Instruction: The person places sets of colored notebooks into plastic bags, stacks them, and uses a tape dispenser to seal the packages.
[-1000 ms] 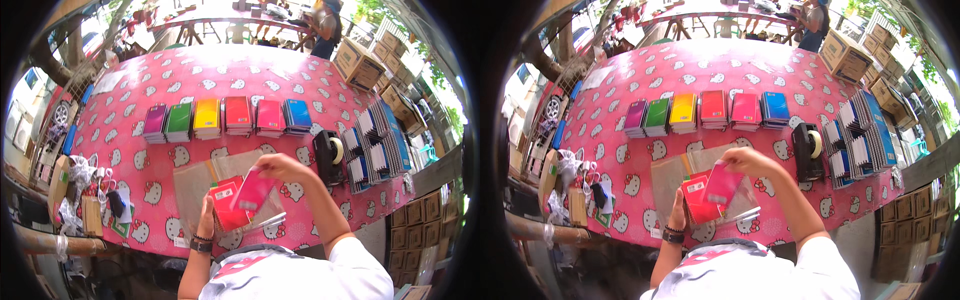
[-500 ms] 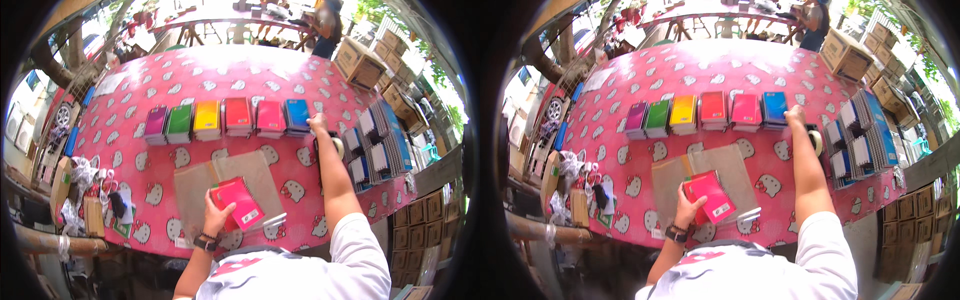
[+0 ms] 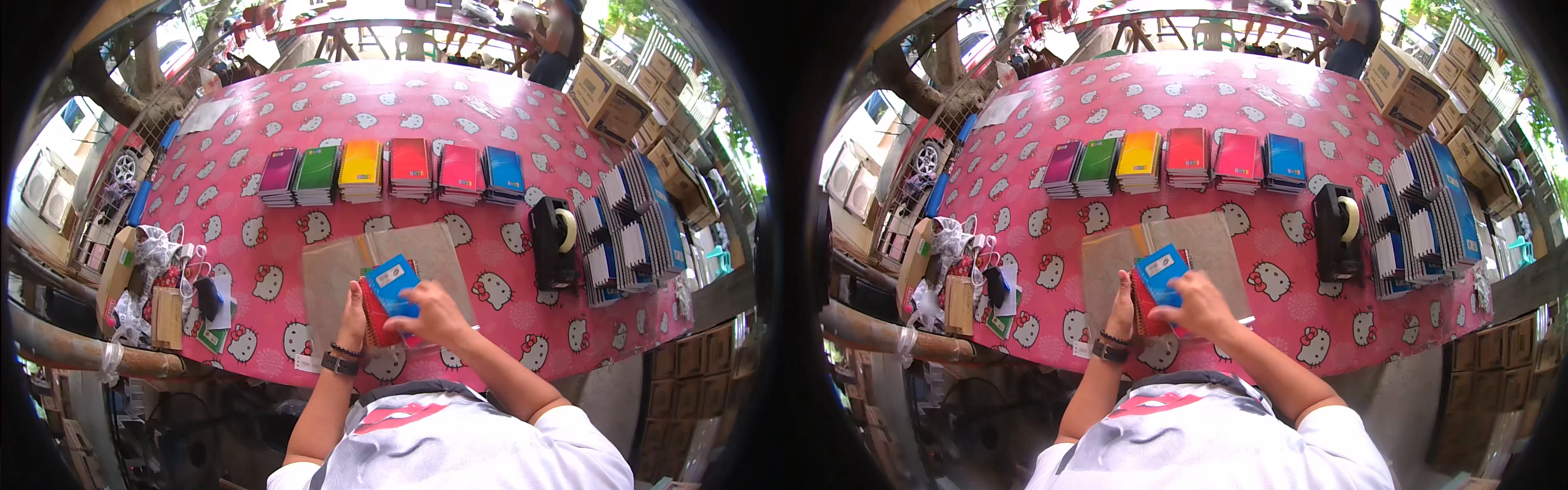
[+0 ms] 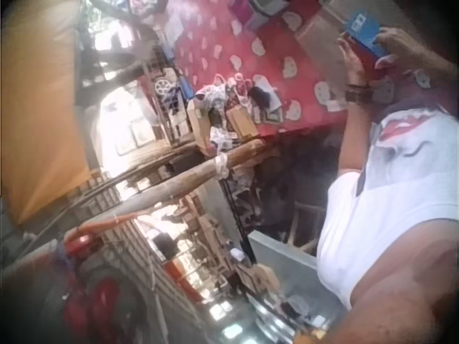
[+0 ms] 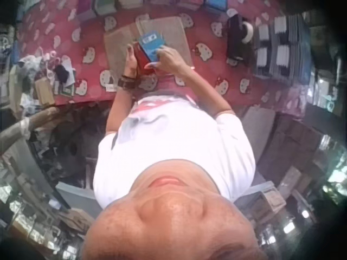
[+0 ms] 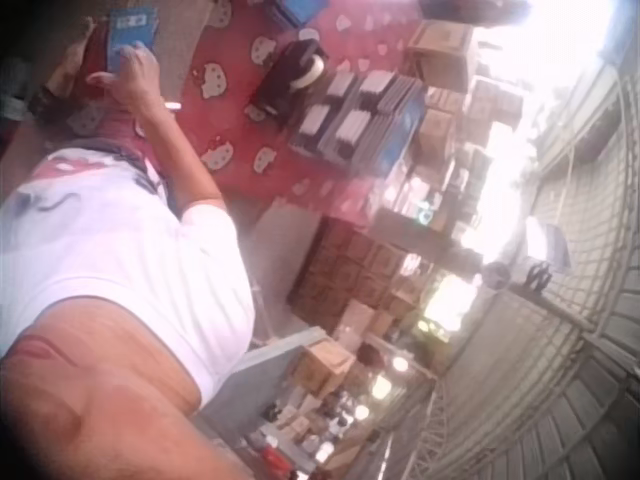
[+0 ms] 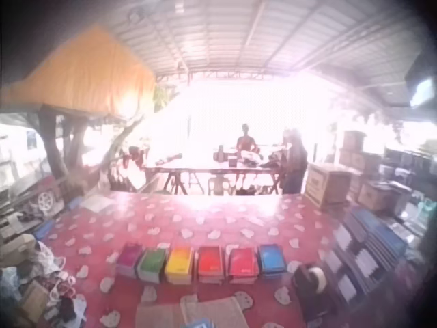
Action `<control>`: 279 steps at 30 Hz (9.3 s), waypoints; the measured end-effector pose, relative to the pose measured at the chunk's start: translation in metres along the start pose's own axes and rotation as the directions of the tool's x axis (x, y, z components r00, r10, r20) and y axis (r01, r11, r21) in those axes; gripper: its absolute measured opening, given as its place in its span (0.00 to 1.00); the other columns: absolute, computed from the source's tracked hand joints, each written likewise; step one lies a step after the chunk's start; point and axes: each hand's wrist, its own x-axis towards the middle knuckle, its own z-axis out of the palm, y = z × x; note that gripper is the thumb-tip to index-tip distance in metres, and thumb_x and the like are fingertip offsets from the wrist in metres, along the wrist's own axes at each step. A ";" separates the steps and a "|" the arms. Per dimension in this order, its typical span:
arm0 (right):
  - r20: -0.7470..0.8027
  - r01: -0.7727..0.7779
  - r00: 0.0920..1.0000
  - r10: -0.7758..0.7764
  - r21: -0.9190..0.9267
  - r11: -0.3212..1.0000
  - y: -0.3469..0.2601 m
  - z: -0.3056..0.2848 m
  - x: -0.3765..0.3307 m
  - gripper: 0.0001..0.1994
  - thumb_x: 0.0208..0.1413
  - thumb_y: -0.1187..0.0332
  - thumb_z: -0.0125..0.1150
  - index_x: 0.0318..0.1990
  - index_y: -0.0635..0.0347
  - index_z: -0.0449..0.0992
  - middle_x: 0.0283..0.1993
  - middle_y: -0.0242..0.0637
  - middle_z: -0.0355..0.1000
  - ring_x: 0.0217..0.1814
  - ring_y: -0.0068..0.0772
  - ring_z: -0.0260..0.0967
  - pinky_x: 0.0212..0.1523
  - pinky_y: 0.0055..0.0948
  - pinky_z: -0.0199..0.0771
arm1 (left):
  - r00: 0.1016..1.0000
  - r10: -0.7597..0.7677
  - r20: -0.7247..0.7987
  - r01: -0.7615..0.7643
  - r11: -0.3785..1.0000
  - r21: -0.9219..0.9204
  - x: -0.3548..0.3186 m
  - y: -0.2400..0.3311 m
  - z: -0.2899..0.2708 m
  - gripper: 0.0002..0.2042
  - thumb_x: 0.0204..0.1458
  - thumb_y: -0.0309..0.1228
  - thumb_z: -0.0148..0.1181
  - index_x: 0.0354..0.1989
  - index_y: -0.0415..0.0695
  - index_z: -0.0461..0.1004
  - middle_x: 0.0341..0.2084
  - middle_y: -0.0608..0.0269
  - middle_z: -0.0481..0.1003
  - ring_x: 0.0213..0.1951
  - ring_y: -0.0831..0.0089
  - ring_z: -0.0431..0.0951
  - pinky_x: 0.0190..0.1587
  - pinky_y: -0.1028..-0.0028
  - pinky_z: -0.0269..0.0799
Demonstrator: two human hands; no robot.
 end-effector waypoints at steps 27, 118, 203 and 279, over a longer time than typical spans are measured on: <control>-0.147 0.182 0.983 -0.114 0.876 0.446 0.034 0.037 0.006 0.40 0.29 0.69 0.75 0.54 0.56 0.57 0.49 0.34 0.62 0.53 0.28 0.59 0.56 0.29 0.59 | 0.821 0.506 0.265 -0.567 0.662 0.490 -0.006 -0.003 0.014 0.47 0.27 0.26 0.74 0.59 0.46 0.49 0.52 0.60 0.60 0.54 0.70 0.62 0.55 0.71 0.63; -0.132 -0.095 0.985 0.115 0.152 0.984 0.062 0.059 0.000 0.25 0.54 0.45 0.48 0.44 0.58 0.74 0.42 0.46 0.66 0.49 0.48 0.60 0.48 0.42 0.63 | 0.948 0.278 -0.156 -0.007 0.508 0.861 -0.001 0.008 -0.023 0.34 0.44 0.60 0.55 0.42 0.36 0.73 0.40 0.44 0.70 0.44 0.49 0.72 0.46 0.63 0.68; -0.240 0.037 0.962 0.127 0.580 0.814 0.069 0.017 0.114 0.28 0.52 0.68 0.56 0.60 0.68 0.58 0.60 0.54 0.60 0.63 0.43 0.58 0.61 0.32 0.56 | 0.925 0.380 -0.019 -0.262 0.675 0.690 0.017 -0.029 0.010 0.50 0.42 0.34 0.66 0.65 0.35 0.31 0.57 0.38 0.55 0.58 0.50 0.58 0.61 0.62 0.51; -0.106 0.268 0.961 -0.256 0.112 0.957 0.027 0.046 0.048 0.07 0.45 0.69 0.57 0.32 0.61 0.76 0.43 0.46 0.69 0.52 0.47 0.61 0.50 0.34 0.62 | 0.968 0.187 -0.164 -0.107 0.909 0.402 -0.013 0.046 -0.026 0.35 0.37 0.16 0.66 0.57 0.32 0.57 0.26 0.62 0.73 0.26 0.77 0.74 0.30 0.78 0.73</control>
